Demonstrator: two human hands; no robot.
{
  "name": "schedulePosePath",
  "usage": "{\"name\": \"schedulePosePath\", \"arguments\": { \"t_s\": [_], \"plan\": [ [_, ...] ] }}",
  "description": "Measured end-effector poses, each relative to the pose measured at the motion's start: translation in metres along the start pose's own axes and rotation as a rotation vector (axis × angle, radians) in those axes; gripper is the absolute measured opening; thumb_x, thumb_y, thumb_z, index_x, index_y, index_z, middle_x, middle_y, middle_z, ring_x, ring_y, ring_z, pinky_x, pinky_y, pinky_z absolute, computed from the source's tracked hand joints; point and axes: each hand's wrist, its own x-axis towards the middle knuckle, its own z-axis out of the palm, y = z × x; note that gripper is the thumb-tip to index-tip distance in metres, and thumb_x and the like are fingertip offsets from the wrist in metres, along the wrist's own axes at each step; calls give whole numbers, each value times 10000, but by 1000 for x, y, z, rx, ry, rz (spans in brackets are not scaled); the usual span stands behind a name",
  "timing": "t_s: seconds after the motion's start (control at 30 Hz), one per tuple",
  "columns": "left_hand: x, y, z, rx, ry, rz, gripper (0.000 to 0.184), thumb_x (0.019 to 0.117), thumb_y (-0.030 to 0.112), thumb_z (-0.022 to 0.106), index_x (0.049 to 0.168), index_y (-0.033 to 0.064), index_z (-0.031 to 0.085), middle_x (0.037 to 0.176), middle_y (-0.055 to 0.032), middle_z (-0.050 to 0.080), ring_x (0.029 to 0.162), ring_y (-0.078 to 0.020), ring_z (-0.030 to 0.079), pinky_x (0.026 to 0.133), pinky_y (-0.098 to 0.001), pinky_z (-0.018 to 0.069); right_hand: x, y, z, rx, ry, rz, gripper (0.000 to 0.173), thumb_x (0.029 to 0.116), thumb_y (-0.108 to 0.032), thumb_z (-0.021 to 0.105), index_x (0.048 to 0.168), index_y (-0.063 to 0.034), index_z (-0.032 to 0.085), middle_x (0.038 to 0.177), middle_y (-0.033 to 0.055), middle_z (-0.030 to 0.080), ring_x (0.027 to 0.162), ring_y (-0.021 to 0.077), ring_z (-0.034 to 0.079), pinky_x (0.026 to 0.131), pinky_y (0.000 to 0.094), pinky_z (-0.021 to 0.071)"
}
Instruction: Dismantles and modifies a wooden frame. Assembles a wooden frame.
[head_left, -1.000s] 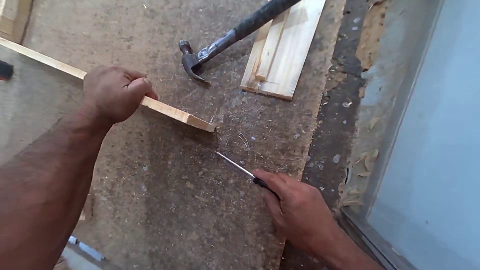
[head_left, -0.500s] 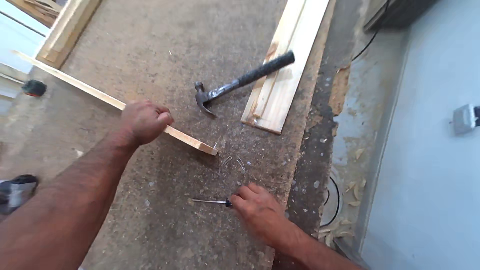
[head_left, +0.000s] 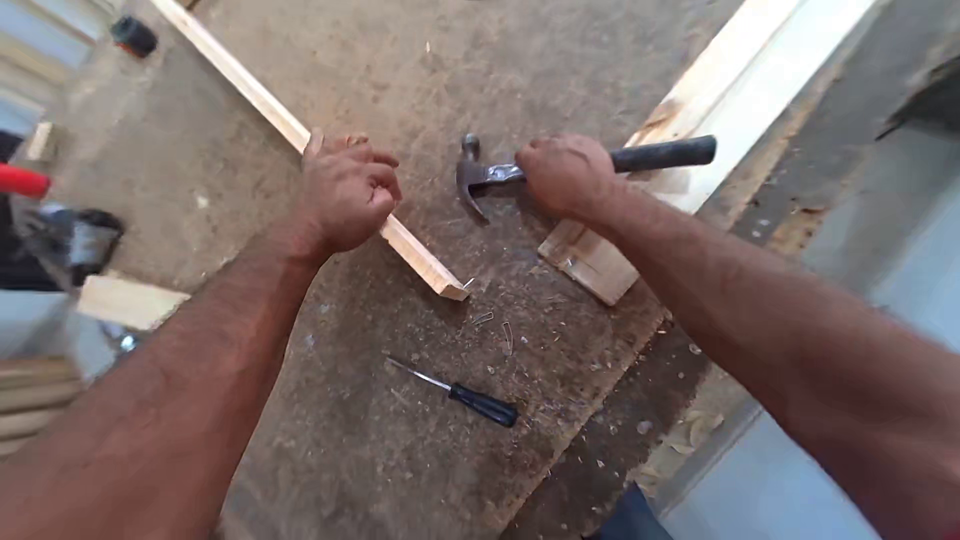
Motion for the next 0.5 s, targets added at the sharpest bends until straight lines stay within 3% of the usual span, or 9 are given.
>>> {"name": "schedulePosePath", "arguments": {
  "t_s": [0.07,0.1,0.17,0.2,0.23,0.3,0.37,0.43,0.5],
  "plan": [
    [-2,6,-1,-37,26,-74,432,937,352,370,1088,245,760,1546,-52,518,1539,-380,270,1206,-722,88,-3,-1,-9,-6,-61,4,143,990,-163,559,1047,-54,632,948,212,680,880,443,690,639,615,522],
    [-3,11,-2,-65,41,-150,430,911,334,429,1203,235,728,1625,-103,403,1562,-403,186,1213,-714,84,-9,0,-20,-2,-66,2,146,994,-162,548,1066,-60,625,933,212,676,859,444,689,625,609,513],
    [-14,31,-6,-218,72,-433,643,892,276,567,1509,119,475,1711,-180,131,1583,-385,98,1244,-633,170,-32,5,-43,87,-72,-9,195,1010,-235,547,1139,-103,608,900,184,673,819,429,688,609,600,507],
    [-20,47,-6,-359,134,-630,803,899,267,629,1606,80,297,1711,-172,129,1564,-327,209,1228,-559,292,-46,10,-52,185,-73,-7,229,1008,-283,554,1178,-137,597,886,154,674,811,404,689,607,588,512],
    [-28,67,-4,-532,209,-823,904,904,291,698,1635,93,204,1660,-154,285,1478,-287,396,1160,-532,418,-63,13,-55,332,-89,1,251,1009,-311,552,1207,-162,593,875,125,673,800,368,686,607,573,522],
    [-39,107,4,-874,314,-1076,778,920,318,754,1549,114,345,1330,-153,632,1128,-273,689,926,-517,606,-99,17,-47,731,-143,38,278,1050,-374,524,1208,-158,599,813,71,633,696,266,648,574,509,544],
    [-41,136,12,-1139,329,-1155,542,926,201,739,1385,40,500,1117,-171,719,941,-279,747,804,-490,646,-134,13,-21,1081,-179,109,365,1073,-458,452,1180,-139,594,709,38,612,549,202,620,497,446,563],
    [-38,150,15,-1226,346,-1183,480,892,30,679,1343,19,516,1108,-174,716,926,-276,745,783,-477,648,-166,8,6,1283,-246,201,433,1072,-522,402,1161,-141,586,637,50,593,468,215,596,438,448,554],
    [-35,151,13,-1223,347,-1189,510,881,-35,637,1363,32,487,1142,-173,700,943,-275,738,782,-473,643,-190,8,30,1330,-326,238,464,1052,-578,386,1113,-166,589,621,46,598,466,213,603,446,443,560]
  ]
}}
